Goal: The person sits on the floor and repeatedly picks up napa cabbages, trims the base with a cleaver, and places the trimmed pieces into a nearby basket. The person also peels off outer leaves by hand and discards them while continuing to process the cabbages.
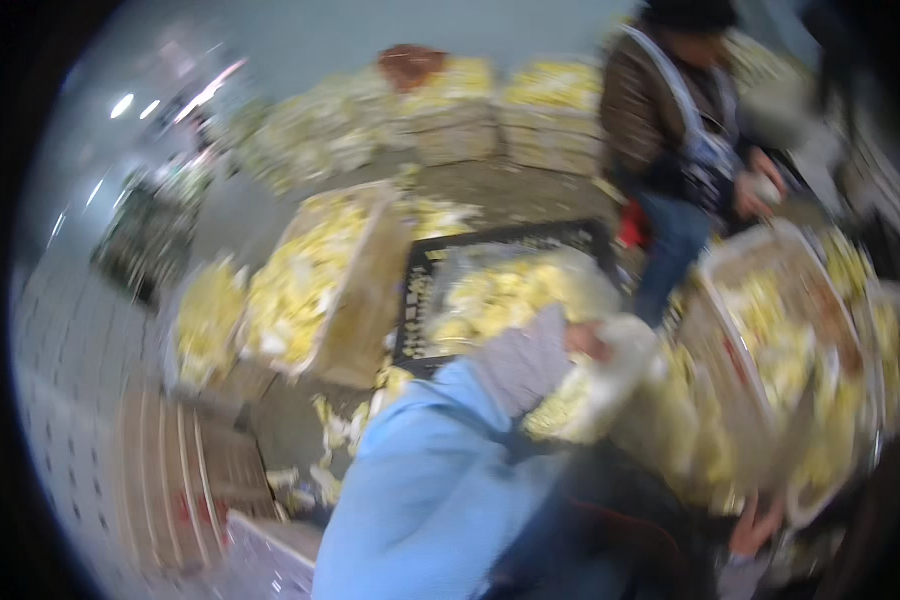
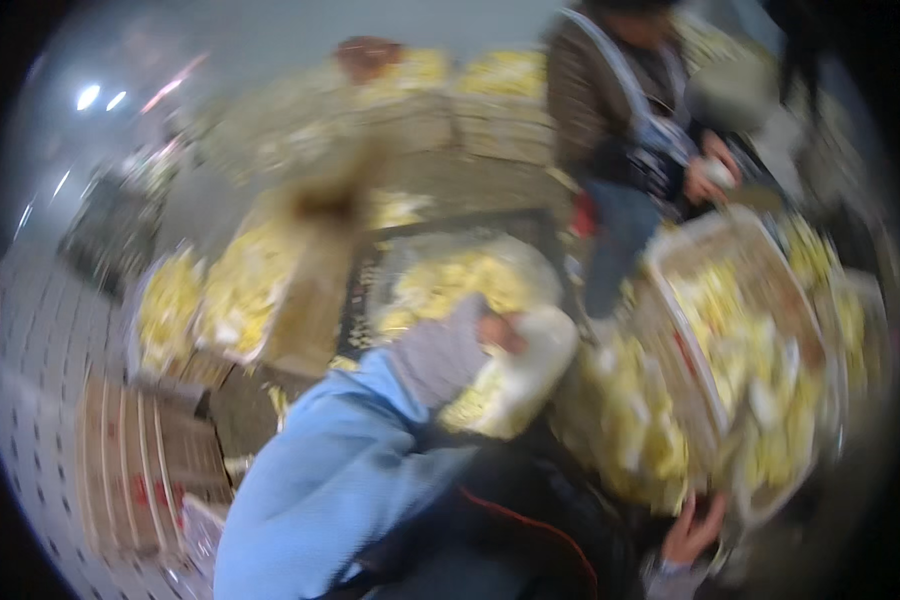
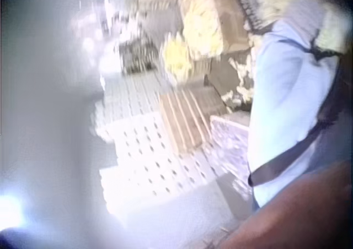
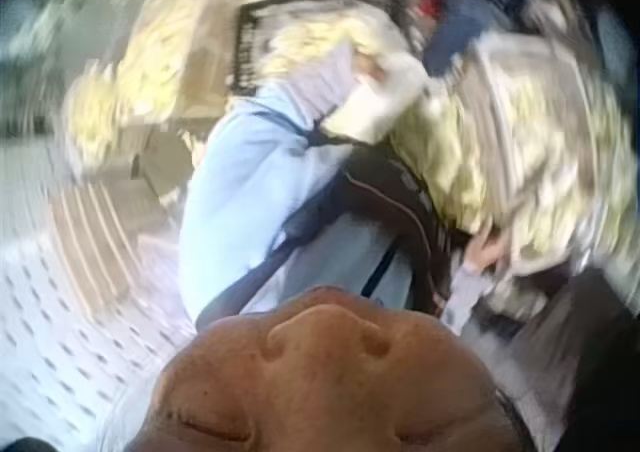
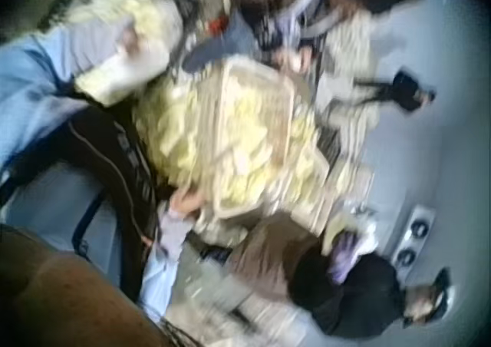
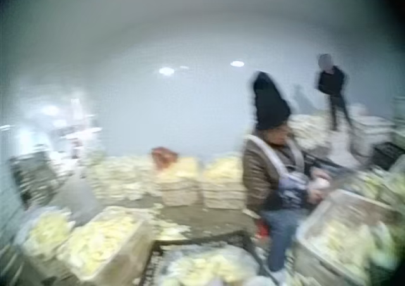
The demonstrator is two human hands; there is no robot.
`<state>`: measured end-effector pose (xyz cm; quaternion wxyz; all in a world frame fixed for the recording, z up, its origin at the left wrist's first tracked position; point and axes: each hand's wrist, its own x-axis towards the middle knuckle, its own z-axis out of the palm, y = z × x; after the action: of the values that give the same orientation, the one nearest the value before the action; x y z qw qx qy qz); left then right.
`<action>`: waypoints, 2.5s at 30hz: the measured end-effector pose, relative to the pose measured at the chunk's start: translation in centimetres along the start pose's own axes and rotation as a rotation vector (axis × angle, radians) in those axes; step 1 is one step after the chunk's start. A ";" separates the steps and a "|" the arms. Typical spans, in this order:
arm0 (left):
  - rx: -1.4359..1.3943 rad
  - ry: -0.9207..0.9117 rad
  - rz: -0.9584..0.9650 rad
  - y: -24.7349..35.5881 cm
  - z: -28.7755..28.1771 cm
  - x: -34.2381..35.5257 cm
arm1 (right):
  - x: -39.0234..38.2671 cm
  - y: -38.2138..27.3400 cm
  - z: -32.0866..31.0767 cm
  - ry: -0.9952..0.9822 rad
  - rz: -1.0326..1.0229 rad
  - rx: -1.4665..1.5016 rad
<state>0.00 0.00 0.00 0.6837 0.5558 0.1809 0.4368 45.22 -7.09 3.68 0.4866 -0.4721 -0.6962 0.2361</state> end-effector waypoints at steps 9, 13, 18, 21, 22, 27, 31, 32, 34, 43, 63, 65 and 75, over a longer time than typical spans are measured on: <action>-0.447 -0.162 -0.182 3.1 14.4 7.0 | 2.7 -10.6 -1.3 -0.274 -0.327 -0.544; 0.082 0.052 -0.346 5.1 16.8 6.8 | 2.2 -11.6 -2.6 -0.293 -0.501 -0.524; 0.422 0.070 -0.333 5.6 18.4 7.4 | 1.2 -10.8 -2.6 -0.226 -0.547 -0.488; 0.420 0.100 -0.235 6.0 19.2 7.2 | 1.2 -10.6 -2.5 -0.216 -0.562 -0.465; 0.464 0.102 -0.245 6.1 19.4 7.2 | 1.3 -10.6 -2.6 -0.244 -0.572 -0.463; 0.540 0.119 -0.305 6.2 19.7 7.5 | 1.6 -10.9 -3.1 -0.323 -0.564 -0.495; 0.497 0.060 -0.300 5.9 19.5 7.9 | 1.6 -11.3 -3.4 -0.348 -0.550 -0.532; 0.465 0.033 -0.296 5.8 19.4 7.9 | 1.6 -11.3 -3.4 -0.334 -0.549 -0.526; 0.415 -0.017 -0.284 5.6 19.2 7.9 | 1.6 -11.4 -3.5 -0.348 -0.557 -0.533; 0.348 -0.164 -0.327 4.5 18.3 8.1 | 1.6 -11.6 -2.7 -0.311 -0.537 -0.542; 0.240 -0.043 -0.572 4.5 17.4 6.4 | 3.2 -11.7 -1.3 -0.396 -0.462 -0.587; 0.243 -0.002 -0.596 4.3 17.5 6.0 | 2.8 -11.8 -1.5 -0.352 -0.575 -0.572; 0.188 0.156 -0.584 4.7 18.6 5.5 | 0.6 -11.8 -1.1 -0.290 -0.521 -0.557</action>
<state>14.80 -6.77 11.55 0.7099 0.5061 0.4245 0.2445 41.12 -11.92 13.74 0.2804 -0.3556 -0.8911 -0.0285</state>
